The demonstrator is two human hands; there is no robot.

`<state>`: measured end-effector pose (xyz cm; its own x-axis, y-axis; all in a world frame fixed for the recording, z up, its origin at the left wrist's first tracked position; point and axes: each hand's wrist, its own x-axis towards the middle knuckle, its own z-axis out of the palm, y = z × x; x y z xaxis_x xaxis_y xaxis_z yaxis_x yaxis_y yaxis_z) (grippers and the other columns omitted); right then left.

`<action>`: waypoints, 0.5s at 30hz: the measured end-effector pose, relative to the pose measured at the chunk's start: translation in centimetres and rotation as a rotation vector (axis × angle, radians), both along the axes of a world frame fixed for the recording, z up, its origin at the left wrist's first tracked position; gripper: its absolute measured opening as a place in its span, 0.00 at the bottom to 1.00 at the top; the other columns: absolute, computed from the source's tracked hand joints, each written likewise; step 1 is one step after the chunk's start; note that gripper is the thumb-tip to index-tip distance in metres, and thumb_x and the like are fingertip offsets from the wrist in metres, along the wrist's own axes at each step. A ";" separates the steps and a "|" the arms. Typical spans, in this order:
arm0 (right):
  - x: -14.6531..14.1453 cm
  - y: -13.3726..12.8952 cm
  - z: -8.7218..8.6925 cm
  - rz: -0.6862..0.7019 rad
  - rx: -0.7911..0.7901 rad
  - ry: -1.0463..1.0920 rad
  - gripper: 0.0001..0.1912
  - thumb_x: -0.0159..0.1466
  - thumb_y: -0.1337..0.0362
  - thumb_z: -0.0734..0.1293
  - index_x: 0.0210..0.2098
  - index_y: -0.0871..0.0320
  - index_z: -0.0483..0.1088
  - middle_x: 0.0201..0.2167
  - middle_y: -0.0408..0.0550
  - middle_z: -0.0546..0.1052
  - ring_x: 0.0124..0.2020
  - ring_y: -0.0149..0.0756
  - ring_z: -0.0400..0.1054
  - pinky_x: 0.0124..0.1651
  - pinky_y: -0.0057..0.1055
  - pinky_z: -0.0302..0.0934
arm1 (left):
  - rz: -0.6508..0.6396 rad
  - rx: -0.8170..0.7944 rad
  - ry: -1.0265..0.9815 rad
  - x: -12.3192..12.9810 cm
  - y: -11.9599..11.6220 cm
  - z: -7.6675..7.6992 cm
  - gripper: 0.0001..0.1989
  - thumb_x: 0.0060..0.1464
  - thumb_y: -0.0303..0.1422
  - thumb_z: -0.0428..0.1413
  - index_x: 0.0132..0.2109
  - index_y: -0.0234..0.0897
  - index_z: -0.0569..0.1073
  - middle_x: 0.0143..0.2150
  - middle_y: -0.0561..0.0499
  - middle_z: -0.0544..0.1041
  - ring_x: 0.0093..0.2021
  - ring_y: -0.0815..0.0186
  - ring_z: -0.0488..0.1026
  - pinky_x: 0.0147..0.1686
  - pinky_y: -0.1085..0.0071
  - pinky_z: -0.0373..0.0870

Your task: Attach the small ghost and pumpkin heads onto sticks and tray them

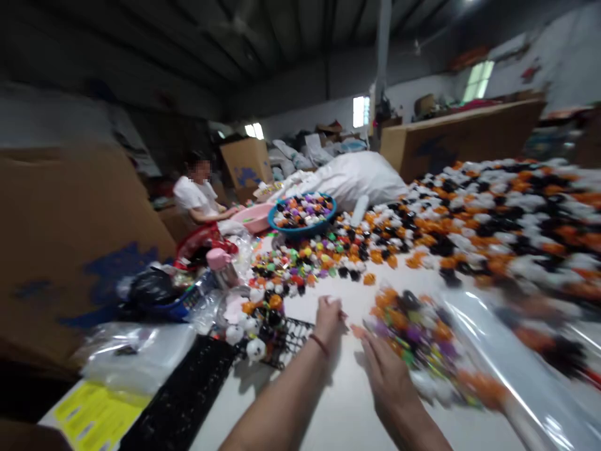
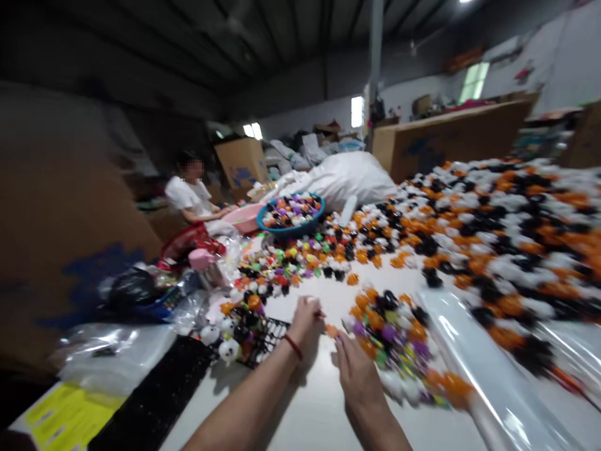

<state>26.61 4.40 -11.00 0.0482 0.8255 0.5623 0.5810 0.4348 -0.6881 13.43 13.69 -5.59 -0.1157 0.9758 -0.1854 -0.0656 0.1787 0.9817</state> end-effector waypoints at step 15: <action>-0.1 -5.4 6.0 0.027 -0.151 0.068 0.14 0.71 0.60 0.60 0.49 0.58 0.74 0.41 0.52 0.79 0.43 0.40 0.74 0.48 0.36 0.67 | -0.179 -0.035 -0.358 -0.5 -9.0 0.6 0.23 0.54 0.54 0.56 0.32 0.39 0.63 0.23 0.59 0.63 0.19 0.75 0.56 0.20 0.77 0.52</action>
<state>26.50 -0.97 -5.03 0.0589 0.9019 0.4279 0.5201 0.3382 -0.7843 12.91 4.69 -4.98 0.1337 0.9671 -0.2165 -0.3672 0.2513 0.8955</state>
